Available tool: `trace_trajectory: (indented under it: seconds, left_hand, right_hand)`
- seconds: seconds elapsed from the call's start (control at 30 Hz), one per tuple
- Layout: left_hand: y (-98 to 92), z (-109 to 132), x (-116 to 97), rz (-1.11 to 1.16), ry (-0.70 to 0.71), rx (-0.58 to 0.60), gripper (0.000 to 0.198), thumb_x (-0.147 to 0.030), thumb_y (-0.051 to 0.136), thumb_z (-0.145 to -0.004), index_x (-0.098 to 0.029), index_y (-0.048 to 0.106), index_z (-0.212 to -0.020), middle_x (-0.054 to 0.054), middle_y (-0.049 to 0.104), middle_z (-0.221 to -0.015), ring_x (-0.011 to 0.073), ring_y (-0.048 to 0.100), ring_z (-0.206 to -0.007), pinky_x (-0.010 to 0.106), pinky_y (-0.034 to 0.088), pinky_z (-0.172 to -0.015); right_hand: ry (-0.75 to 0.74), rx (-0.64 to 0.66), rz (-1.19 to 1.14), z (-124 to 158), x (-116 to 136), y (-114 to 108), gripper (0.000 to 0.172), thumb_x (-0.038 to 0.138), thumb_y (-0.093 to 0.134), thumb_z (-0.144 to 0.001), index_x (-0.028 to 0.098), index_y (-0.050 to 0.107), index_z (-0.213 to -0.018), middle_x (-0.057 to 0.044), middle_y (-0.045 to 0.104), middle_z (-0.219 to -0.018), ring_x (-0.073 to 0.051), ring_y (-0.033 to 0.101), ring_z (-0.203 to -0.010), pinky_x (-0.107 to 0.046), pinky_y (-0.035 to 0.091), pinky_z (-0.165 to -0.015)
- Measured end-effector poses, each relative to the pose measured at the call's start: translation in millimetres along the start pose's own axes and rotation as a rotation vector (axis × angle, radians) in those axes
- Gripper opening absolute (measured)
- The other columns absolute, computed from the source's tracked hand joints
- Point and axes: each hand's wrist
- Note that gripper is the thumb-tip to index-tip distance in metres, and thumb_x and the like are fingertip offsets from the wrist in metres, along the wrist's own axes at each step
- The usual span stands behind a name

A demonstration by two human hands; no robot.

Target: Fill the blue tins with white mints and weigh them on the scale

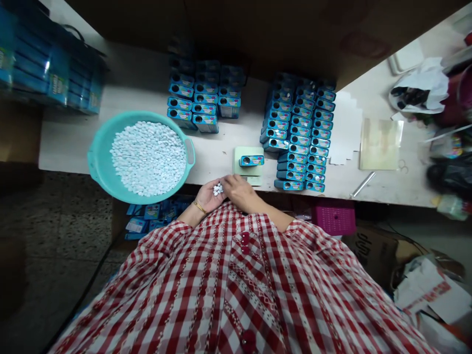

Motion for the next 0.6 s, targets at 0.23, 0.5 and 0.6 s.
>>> trace_trajectory:
  seconds: [0.23, 0.5, 0.6]
  left_hand:
    - [-25.8, 6, 4, 0.016, -0.034, -0.079, 0.028, -0.016, 0.038, -0.091, -0.012, 0.06, -0.073, 0.003, 0.063, -0.058, 0.0114, 0.062, -0.052, 0.028, 0.056, -0.07]
    - [-1.9, 9, 1, -0.012, 0.031, -0.029, 0.025, -0.015, 0.037, -0.091, -0.011, 0.062, -0.089, 0.005, 0.067, -0.07, 0.0129, 0.066, -0.065, 0.03, 0.056, -0.075]
    - [13.5, 6, 3, -0.061, 0.032, 0.01, 0.025, -0.014, 0.038, -0.09, -0.009, 0.063, -0.091, 0.007, 0.069, -0.074, 0.0146, 0.066, -0.07, 0.032, 0.056, -0.077]
  right_hand:
    - [-0.172, 0.084, 0.058, -10, 17, 23, 0.019, 0.01, 0.042, -0.089, 0.01, 0.058, -0.098, -0.009, 0.06, -0.092, -0.022, 0.054, -0.086, -0.031, 0.048, -0.065]
    - [-0.151, 0.089, -0.005, -13, -4, 3, 0.02, 0.017, 0.044, -0.091, 0.016, 0.059, -0.106, -0.006, 0.06, -0.099, -0.02, 0.049, -0.092, -0.029, 0.047, -0.075]
    - [-0.074, 0.095, -0.039, -11, -18, -5, 0.02, 0.021, 0.044, -0.093, 0.019, 0.06, -0.105, -0.006, 0.06, -0.098, -0.018, 0.049, -0.091, -0.028, 0.046, -0.074]
Point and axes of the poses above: each hand's wrist, its own z-axis away from the middle knuckle, its own y-axis out of the palm, x = y × z
